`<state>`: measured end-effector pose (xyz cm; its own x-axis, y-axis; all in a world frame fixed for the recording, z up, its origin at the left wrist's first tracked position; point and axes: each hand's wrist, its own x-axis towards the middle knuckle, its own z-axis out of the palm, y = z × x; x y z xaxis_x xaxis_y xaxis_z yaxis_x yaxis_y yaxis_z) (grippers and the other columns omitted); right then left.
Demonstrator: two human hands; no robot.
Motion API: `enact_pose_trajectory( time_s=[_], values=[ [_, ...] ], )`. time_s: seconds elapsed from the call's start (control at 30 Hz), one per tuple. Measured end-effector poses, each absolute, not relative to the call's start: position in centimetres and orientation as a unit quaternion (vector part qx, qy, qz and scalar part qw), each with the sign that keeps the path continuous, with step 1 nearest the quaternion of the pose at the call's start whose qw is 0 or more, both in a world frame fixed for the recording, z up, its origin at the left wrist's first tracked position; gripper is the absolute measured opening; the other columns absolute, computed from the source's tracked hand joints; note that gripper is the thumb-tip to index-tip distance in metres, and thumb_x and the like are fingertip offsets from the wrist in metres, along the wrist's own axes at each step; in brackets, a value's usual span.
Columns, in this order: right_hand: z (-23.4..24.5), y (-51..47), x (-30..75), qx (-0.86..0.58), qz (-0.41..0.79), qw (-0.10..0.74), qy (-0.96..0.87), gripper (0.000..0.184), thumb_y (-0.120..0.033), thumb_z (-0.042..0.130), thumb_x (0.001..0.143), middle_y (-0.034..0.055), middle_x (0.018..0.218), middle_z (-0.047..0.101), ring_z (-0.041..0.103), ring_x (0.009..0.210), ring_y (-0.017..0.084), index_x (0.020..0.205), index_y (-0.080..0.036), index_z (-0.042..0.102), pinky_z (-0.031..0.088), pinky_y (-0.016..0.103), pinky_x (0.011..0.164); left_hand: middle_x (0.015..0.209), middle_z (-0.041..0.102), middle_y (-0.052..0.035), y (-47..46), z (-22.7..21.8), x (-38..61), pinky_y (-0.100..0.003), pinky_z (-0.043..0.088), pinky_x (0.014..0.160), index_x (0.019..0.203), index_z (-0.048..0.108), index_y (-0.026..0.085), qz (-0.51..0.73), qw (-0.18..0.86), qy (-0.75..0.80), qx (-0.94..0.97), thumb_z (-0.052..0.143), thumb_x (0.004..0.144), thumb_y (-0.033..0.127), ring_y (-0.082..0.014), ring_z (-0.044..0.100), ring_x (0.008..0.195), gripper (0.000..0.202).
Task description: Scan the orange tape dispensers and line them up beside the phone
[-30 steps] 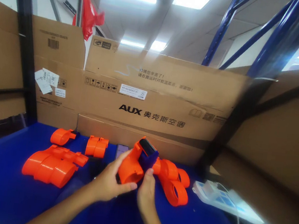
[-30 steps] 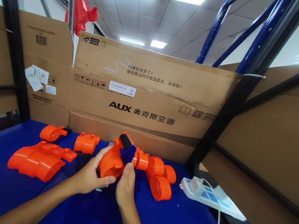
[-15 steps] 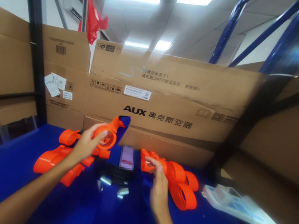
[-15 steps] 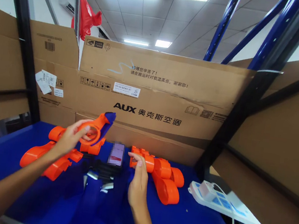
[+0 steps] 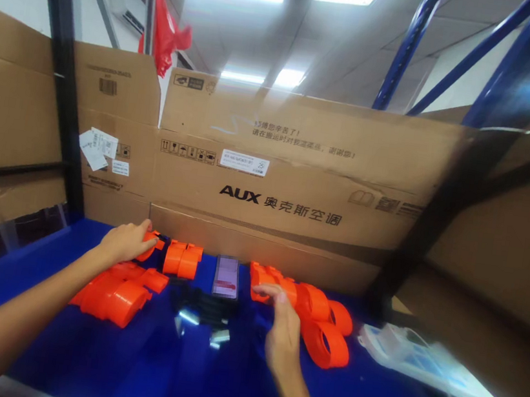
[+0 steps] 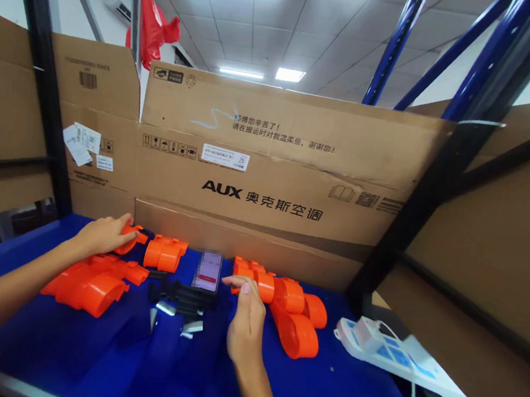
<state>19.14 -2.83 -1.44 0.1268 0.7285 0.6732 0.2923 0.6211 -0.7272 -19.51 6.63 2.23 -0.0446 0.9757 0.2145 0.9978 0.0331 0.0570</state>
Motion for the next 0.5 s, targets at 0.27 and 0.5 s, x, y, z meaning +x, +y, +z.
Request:
enact_pose_trajectory(
  time_s=[0.27, 0.5],
  values=[
    [-1.6, -2.9, 19.3, -0.395, 0.161, 0.632, -0.647, 0.051, -0.050, 0.032, 0.103, 0.0086, 0.101, 0.072, 0.065, 0.095, 0.025, 0.103, -0.021, 0.073, 0.047, 0.040, 0.090, 0.102, 0.073, -0.0205, 8.3, -0.3, -19.2, -0.045, 0.046, 0.082, 0.132, 0.049, 0.016, -0.063, 0.082, -0.703, -0.703, 0.039, 0.090, 0.063, -0.0387, 0.068, 0.100, 0.063],
    [-1.3, -3.1, 19.2, -0.387, 0.155, 0.639, -0.646, 0.052, -0.050, 0.031, 0.103, 0.0085, 0.102, 0.071, 0.064, 0.095, 0.025, 0.101, -0.021, 0.073, 0.047, 0.039, 0.087, 0.119, 0.063, -0.0207, 8.0, -0.3, -19.0, -0.044, 0.042, 0.093, 0.119, 0.061, 0.017, -0.101, 0.135, -0.679, -0.714, 0.041, 0.091, 0.060, -0.0377, 0.053, 0.119, 0.056]
  ],
)
